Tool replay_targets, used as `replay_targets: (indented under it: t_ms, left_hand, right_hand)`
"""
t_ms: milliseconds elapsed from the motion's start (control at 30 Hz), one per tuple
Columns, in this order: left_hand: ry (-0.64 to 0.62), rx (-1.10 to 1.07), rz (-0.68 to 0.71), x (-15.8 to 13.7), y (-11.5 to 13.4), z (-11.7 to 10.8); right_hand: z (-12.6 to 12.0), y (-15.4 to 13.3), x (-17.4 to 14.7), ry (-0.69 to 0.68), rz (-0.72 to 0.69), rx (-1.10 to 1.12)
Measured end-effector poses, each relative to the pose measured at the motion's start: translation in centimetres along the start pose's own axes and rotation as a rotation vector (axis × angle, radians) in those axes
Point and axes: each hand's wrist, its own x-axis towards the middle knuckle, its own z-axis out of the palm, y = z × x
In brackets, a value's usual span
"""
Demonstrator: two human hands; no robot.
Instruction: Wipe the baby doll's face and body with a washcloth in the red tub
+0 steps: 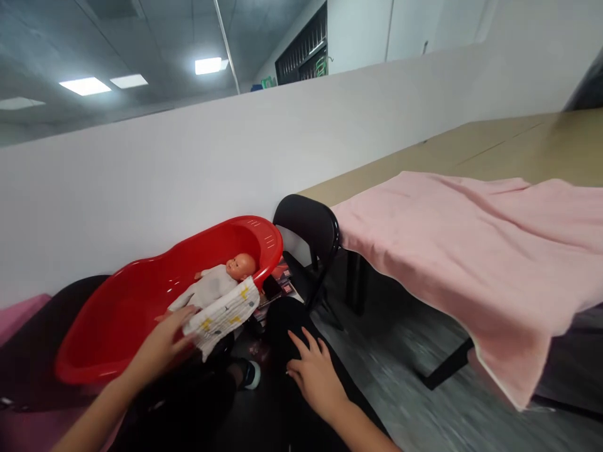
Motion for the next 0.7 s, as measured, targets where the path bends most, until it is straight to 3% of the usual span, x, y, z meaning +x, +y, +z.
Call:
replay_targets:
  t_ms: [133,233,333,533,700]
  left_hand:
    - [-0.016,0.291,0.066,-2.6,3.1,1.6]
    - [0.009,0.398,0.006,-3.2,2.9,2.3]
    - [0.048,0.471,-0.043,-3.2,1.7,2.0]
    - [-0.045,0.478,-0.131,-2.5,1.0,-0.3]
    - [0.093,0.465,-0.147,-2.1,3.2,-0.4]
  right_hand:
    - [-0.2,0.1,-1.8,0.005,-0.075,0.212]
    - [-0.6,-0.7,-2.7,0.071,-0.040,0.351]
    - [-1.2,-1.3,-2.9,0.169,-0.031,0.357]
    - [-3.1,-1.8,-2.5,0.333,0.033,0.344]
    - [-4.6,-3.3,-3.1,0.458,0.008,0.409]
